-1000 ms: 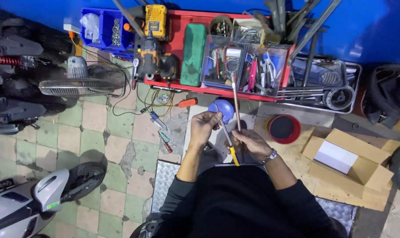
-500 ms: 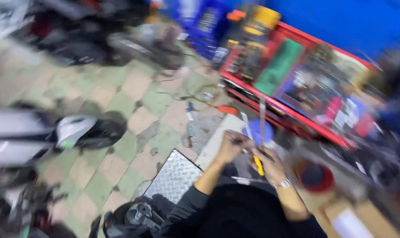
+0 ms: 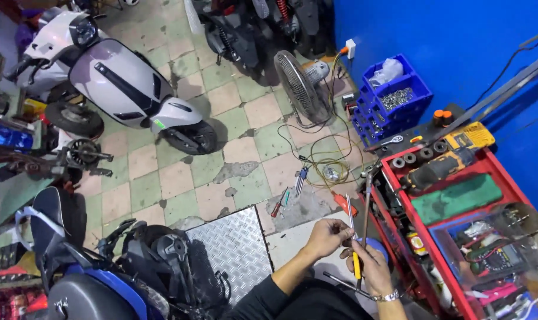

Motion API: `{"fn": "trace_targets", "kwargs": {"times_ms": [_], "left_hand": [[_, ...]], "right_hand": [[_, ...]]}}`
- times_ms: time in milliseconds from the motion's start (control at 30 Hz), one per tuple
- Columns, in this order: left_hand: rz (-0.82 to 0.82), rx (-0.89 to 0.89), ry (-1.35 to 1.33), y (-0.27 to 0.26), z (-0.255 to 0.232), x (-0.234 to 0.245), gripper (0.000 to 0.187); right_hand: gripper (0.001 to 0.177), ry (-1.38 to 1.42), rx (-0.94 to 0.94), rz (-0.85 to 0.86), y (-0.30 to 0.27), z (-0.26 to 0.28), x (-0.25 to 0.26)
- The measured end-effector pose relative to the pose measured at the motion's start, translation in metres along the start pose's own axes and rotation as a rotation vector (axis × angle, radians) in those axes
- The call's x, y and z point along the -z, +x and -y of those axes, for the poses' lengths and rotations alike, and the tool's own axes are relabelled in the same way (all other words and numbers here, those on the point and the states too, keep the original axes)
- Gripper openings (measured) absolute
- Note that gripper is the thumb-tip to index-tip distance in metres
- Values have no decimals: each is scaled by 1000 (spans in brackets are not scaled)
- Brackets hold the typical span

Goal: The person uses a power drill to remove a part from a motorcycle, then walks around the workshop gathering tools and a spray gun. They later handle a motorcycle fender and apply a substance to it with the spray gun.

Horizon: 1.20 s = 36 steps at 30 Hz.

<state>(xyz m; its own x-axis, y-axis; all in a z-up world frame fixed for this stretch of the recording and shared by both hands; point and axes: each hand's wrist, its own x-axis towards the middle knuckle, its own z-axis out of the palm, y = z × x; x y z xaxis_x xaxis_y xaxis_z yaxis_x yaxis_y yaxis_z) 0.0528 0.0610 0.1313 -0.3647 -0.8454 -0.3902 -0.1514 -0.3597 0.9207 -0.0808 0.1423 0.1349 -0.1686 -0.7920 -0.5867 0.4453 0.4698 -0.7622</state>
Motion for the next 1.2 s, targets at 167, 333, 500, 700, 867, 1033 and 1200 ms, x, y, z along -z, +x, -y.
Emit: {"fn": "trace_targets", "kwargs": {"times_ms": [167, 333, 500, 700, 867, 1033, 1200], "left_hand": [[-49, -21, 192, -6, -2, -4, 21], [-67, -27, 313, 4, 3, 0, 16], [-9, -68, 347, 36, -18, 19, 20], [425, 46, 593, 84, -58, 69, 81], [556, -75, 674, 119, -58, 99, 47], [627, -142, 651, 119, -87, 117, 44], [472, -20, 447, 141, -62, 111, 23]], "right_hand": [[40, -169, 8, 70, 2, 0, 15], [23, -56, -70, 34, 13, -8, 14], [24, -23, -41, -68, 55, -6, -1], [10, 281, 82, -294, 133, -4, -23], [15, 305, 137, -346, 169, 11, -57], [20, 344, 69, -554, 164, 18, -91], [14, 411, 152, -533, 165, 20, -107]]}}
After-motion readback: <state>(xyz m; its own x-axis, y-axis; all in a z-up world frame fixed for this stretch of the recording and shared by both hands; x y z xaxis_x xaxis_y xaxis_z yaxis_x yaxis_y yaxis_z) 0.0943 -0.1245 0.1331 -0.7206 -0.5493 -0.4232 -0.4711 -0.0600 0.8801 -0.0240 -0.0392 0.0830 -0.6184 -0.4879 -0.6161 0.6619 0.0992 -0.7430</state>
